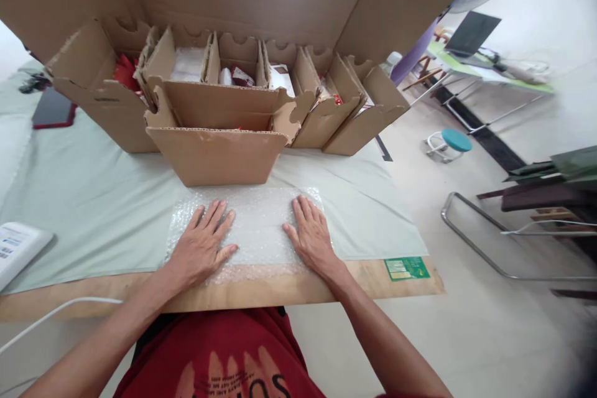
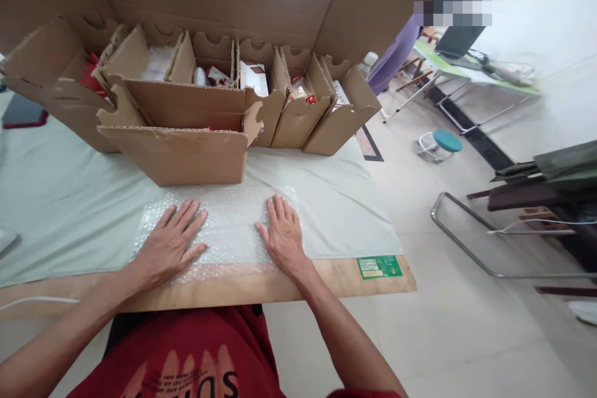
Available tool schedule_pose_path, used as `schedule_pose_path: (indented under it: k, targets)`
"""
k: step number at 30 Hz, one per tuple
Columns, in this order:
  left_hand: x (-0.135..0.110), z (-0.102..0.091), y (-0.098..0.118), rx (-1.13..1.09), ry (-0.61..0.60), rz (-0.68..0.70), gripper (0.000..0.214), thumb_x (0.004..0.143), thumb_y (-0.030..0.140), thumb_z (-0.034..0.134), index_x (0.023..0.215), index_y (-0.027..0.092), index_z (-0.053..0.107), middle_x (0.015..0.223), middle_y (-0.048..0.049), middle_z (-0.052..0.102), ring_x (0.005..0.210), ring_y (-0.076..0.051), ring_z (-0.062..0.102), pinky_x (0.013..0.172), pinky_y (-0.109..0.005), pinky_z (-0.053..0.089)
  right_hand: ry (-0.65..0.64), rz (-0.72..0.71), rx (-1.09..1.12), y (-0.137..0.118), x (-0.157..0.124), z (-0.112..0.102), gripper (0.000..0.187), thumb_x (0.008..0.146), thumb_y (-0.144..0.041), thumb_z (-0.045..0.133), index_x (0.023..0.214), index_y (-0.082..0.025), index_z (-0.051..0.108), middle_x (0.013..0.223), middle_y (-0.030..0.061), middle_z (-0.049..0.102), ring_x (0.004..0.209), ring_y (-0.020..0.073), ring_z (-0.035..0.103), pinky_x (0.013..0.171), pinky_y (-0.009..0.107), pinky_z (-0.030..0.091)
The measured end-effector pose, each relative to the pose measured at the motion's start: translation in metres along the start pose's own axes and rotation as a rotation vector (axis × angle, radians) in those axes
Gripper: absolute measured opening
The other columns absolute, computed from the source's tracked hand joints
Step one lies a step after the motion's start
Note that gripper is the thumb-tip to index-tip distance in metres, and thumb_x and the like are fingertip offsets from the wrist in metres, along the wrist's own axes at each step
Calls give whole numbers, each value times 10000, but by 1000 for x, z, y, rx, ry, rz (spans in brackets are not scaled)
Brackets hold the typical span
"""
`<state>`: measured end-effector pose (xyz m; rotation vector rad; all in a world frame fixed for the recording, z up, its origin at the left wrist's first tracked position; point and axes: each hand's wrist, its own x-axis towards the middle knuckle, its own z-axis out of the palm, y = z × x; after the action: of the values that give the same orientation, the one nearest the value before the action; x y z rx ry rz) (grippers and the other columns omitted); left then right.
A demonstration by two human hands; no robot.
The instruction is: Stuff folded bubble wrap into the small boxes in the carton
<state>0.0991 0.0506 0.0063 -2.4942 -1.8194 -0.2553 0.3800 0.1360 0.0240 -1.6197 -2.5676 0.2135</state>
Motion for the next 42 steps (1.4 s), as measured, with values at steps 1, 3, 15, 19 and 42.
schedule_pose_path:
  k: [1,3,15,19,42]
  targets:
    - [-2,0,-4,9,0,15,640,1011,491,454,1516,98,482,1642,-233,368,1543,-372,330,1247,-568,239,13,13,-17,6,-10,0,613,1043,-418,438,1558,-85,424,1658,198,360,1537,370,324,1205,561,322]
    - [-4,-2,-8,15,-12,42,647,1013,503,446,1523,105,476,1648,-225,362,1548,-362,322,1255,-556,230,17,23,-44,12,-26,-2,616,1047,-420,427,1556,-72,423,1653,208,365,1535,372,326,1199,557,331]
    - [9,-9,11,-2,-49,-41,594,1009,461,459,1518,158,498,1643,-209,382,1536,-387,339,1235,-611,232,-88,-198,39,-35,6,-8,623,1033,-444,494,1573,-141,427,1667,155,361,1548,327,321,1235,516,294]
    - [-20,-11,-16,36,-20,-239,645,1016,479,363,1524,95,468,1626,-254,387,1529,-407,341,1219,-640,233,7,-19,-61,20,-19,-6,570,1041,-394,479,1544,-126,464,1625,182,426,1502,362,394,1179,561,356]
    - [-43,-32,26,-161,23,-56,467,927,268,494,1371,184,613,1490,-161,595,1401,-338,535,1176,-584,347,146,13,813,64,-55,-46,188,997,-335,577,933,-234,722,1263,86,745,1204,239,678,1038,408,529]
